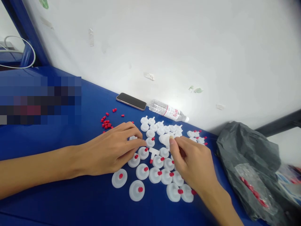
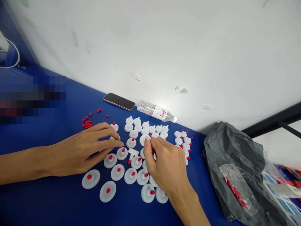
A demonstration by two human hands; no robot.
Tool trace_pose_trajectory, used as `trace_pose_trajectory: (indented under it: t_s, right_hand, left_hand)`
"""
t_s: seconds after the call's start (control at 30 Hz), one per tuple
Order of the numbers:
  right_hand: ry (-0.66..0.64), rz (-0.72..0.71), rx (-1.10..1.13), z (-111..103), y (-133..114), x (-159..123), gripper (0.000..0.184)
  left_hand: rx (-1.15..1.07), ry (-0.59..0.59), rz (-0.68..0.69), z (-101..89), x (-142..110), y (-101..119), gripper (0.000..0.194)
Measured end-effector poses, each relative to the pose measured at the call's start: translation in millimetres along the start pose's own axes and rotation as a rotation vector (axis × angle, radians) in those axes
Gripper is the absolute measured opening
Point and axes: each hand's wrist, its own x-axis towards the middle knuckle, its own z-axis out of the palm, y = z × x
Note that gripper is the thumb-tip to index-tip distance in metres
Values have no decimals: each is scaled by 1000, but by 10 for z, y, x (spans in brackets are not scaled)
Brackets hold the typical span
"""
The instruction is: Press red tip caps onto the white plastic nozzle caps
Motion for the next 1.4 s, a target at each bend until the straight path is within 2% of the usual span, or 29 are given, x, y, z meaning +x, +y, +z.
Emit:
trace_pose_trajectory:
  t_s: [0.17, 0.3, 0.4, 0.5, 0.7, 0.83, 0.93, 1.07, 1.2, 1.4]
  right_hand:
    - [-76, 10, 12, 58, 65, 4, 54]
    - [-127, 43, 21, 115, 98, -14, 57]
    - [-122, 63, 16, 128, 98, -15, 58]
    - [-71, 95, -12, 90, 107, 2, 59]
    - [35, 184, -101, -16, 250, 41, 45]
    - [75, 180, -97, 16, 319, 40, 31]
    - [66, 88, -44, 64, 313, 32, 27]
    - [-103, -58, 67, 99, 263, 2, 38]
    - [-280, -90, 93, 107, 210, -31, 47]
    - [-356, -51, 123, 128, 168, 25, 51]
  left_hand:
    - [-5, -42, 13, 0, -18, -1, 39]
    - [35, 20, 12, 42, -40, -40, 40]
    - [222, 103, -33, 24, -17, -104, 34]
    - [470, 112, -102, -63, 27, -172, 32]
    - [828, -72, -267, -176, -2, -302, 34]
    - [786, -123, -277, -115, -64, -404, 36]
    - [721, -106, -296, -55, -83, -483, 37]
    - [644, -142, -332, -10, -89, -596, 43]
    - [570, -206, -343, -4, -84, -682, 45]
    - [542, -213, -345, 1, -91, -745, 39]
